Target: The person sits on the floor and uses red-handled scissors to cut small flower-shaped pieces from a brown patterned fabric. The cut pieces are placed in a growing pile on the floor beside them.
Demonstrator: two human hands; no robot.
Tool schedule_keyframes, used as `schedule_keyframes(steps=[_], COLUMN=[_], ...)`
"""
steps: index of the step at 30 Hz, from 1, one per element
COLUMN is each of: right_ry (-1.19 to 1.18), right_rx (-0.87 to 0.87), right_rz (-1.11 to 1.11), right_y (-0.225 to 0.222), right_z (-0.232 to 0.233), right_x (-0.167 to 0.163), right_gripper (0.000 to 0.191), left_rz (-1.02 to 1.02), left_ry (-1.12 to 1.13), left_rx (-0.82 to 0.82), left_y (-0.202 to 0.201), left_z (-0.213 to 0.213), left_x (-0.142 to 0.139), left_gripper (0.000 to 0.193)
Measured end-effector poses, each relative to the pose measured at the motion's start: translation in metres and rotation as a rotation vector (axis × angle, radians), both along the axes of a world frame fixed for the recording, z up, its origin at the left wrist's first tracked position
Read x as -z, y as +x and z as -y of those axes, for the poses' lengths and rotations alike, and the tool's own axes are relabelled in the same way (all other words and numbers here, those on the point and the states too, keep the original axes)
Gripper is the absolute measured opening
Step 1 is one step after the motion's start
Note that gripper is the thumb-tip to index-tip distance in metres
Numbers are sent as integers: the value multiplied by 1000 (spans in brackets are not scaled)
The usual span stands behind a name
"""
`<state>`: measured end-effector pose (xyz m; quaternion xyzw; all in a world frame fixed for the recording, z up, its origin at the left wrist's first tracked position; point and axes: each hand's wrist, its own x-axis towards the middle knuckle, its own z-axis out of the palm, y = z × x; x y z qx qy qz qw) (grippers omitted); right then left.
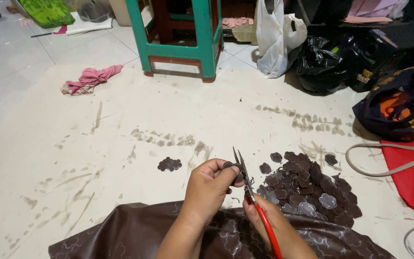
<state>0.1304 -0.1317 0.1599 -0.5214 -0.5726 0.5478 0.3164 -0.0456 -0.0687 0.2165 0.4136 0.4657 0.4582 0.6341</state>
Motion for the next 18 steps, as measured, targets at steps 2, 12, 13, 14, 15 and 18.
schedule_keyframes(steps=[2,12,13,14,15,18], right_ry=[37,42,46,49,53,18], right_rx=[-6,20,11,2,-7,-16], right_rz=[18,58,55,53,50,11], right_y=[0,3,4,5,5,5], right_z=[-1,-3,-3,-3,-3,-3], right_x=[1,14,14,15,15,16], right_gripper=[43,54,54,55,55,51], left_rz=[-8,-26,-25,-20,-15,-16], left_ry=[12,19,24,24,24,19], left_rx=[1,5,4,4,4,6], left_y=[0,0,0,0,0,0], left_z=[0,2,2,2,2,2], left_x=[0,-2,-2,-2,-2,-3], left_gripper=[13,13,13,13,12,12])
